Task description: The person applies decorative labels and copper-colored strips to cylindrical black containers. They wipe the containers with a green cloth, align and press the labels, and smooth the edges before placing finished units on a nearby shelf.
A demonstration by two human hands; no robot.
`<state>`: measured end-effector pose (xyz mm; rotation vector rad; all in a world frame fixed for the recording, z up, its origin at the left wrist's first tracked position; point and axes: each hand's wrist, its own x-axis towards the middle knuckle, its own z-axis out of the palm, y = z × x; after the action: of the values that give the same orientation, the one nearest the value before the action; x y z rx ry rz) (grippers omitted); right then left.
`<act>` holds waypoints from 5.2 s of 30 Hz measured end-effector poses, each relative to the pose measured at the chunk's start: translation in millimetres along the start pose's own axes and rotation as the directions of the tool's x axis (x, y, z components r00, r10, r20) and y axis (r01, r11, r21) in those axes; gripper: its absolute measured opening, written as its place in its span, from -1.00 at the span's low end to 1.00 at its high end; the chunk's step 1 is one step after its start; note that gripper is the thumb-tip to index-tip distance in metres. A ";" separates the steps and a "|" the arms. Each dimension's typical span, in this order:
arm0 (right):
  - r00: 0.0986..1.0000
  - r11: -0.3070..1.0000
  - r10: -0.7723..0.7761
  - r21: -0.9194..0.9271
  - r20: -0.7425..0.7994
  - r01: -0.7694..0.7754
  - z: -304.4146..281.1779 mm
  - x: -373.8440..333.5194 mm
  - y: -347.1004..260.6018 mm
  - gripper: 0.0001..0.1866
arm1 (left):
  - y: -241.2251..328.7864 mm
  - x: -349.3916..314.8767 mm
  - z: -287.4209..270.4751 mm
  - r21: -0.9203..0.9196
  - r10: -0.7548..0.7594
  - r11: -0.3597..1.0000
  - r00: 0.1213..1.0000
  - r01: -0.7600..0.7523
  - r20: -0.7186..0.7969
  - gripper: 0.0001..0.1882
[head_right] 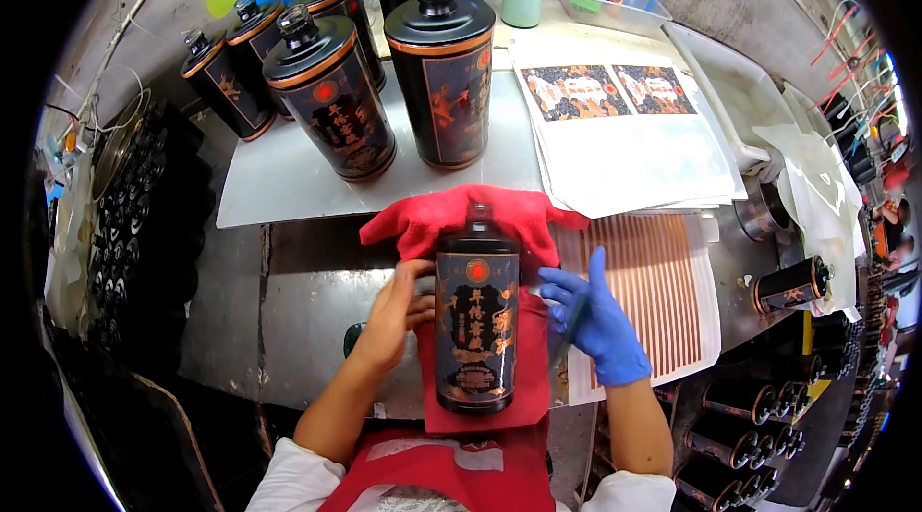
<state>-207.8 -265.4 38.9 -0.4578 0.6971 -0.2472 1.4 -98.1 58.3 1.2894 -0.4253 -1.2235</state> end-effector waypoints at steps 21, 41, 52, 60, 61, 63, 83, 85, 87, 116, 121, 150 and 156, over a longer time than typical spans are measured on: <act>0.393 -0.742 -0.337 -0.499 0.855 0.449 141.7 -15.6 -25.3 -0.68 | -28.7 -85.9 -74.2 0.192 0.232 0.960 0.961 -0.202 -0.149 -0.62; 0.634 0.496 -0.770 -0.690 -0.071 0.526 83.5 -18.4 37.5 -0.66 | 3.0 5.6 23.7 0.145 0.569 0.822 0.781 -0.551 -0.257 -0.78; 0.507 0.268 -0.861 -0.811 0.041 0.520 95.8 -42.0 37.6 -0.65 | -3.5 -23.6 19.5 0.357 0.605 0.789 0.735 -0.500 -0.308 -0.75; 0.720 0.670 -0.672 -0.557 -0.174 0.490 51.8 -31.3 67.7 -0.63 | -38.8 -25.1 10.9 0.272 0.557 0.828 0.775 -0.490 -0.300 -0.77; 0.704 0.673 -0.685 -0.534 -0.187 0.513 39.4 -24.8 71.6 -0.64 | -45.3 -23.4 8.4 0.208 0.519 0.854 0.796 -0.476 -0.310 -0.77; 0.707 0.605 -0.694 -0.645 -0.138 0.467 25.3 -17.1 70.9 -0.66 | -55.7 -20.9 -0.3 0.188 0.507 0.862 0.809 -0.471 -0.298 -0.78; 0.640 0.583 -0.764 -0.518 -0.086 0.626 29.0 -21.5 86.1 -0.66 | -59.1 -43.3 10.0 0.257 0.571 0.820 0.757 -0.511 -0.317 -0.76; 0.659 0.627 -0.744 -0.450 -0.106 0.635 30.0 -15.5 84.2 -0.65 | -66.2 -41.4 8.0 0.184 0.531 0.847 0.773 -0.499 -0.347 -0.76; 0.598 0.548 -0.798 -0.510 -0.079 0.664 35.0 -5.7 78.8 -0.64 | -66.9 -37.5 6.9 0.212 0.527 0.850 0.773 -0.483 -0.353 -0.76; 0.135 -0.204 -0.839 -0.535 0.527 0.819 67.3 -5.4 8.9 -0.79 | -75.6 -87.0 18.0 0.833 0.781 0.172 0.588 -0.526 0.210 -0.48; 0.475 0.061 -0.648 -0.582 0.595 0.811 31.9 -87.9 85.4 -0.70 | -66.5 -77.3 11.8 0.838 0.704 0.220 0.676 -0.499 0.217 -0.67; 0.508 -0.610 -0.205 -0.515 0.837 0.603 112.9 -85.3 71.4 -0.65 | -66.5 -75.7 -15.5 0.716 0.833 0.292 0.536 -0.634 0.134 -0.27; 0.546 -0.519 -0.153 -0.537 0.824 0.665 101.3 -77.8 67.9 -0.65 | -61.9 -71.7 -15.7 0.710 0.837 0.248 0.515 -0.659 0.186 -0.19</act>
<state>-193.6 -145.1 117.9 -2.5853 -0.0236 -0.4552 -39.7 -17.7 25.5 1.5315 -1.2939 0.0314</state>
